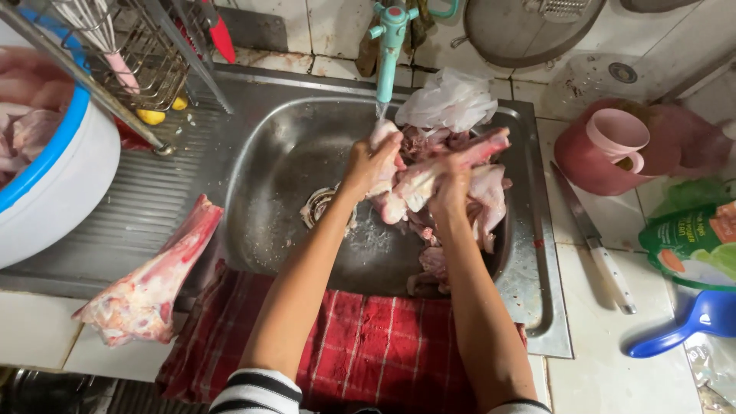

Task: Washing and cleaning raw meat and bone pieces in a kitchen sink.

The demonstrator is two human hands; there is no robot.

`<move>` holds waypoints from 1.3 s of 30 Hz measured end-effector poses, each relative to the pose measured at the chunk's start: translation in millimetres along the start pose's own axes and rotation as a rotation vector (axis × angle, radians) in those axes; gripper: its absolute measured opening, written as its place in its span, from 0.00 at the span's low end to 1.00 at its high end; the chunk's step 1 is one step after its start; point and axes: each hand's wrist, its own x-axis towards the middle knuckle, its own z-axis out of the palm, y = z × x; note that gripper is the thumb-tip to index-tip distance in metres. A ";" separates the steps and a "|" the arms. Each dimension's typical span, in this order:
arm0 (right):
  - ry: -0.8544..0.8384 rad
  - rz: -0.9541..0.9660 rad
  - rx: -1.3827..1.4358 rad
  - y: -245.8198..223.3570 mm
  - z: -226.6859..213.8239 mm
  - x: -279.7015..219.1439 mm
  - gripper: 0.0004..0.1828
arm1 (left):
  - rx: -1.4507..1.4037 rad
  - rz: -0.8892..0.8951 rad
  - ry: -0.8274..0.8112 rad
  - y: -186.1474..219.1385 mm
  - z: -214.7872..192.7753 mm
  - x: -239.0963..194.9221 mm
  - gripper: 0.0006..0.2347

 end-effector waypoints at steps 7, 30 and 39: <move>0.064 0.150 -0.187 3.4 27.5 -9.1 0.07 | -0.235 0.021 -0.018 -55.5 -17.1 13.3 0.23; 0.231 -0.005 0.097 9.9 -20.0 1.9 0.20 | -0.033 -0.057 -0.152 -82.2 -37.3 -1.6 0.24; 0.166 0.160 0.255 30.1 -10.1 10.6 0.11 | -0.368 -0.143 -0.225 -26.5 -30.4 -17.4 0.30</move>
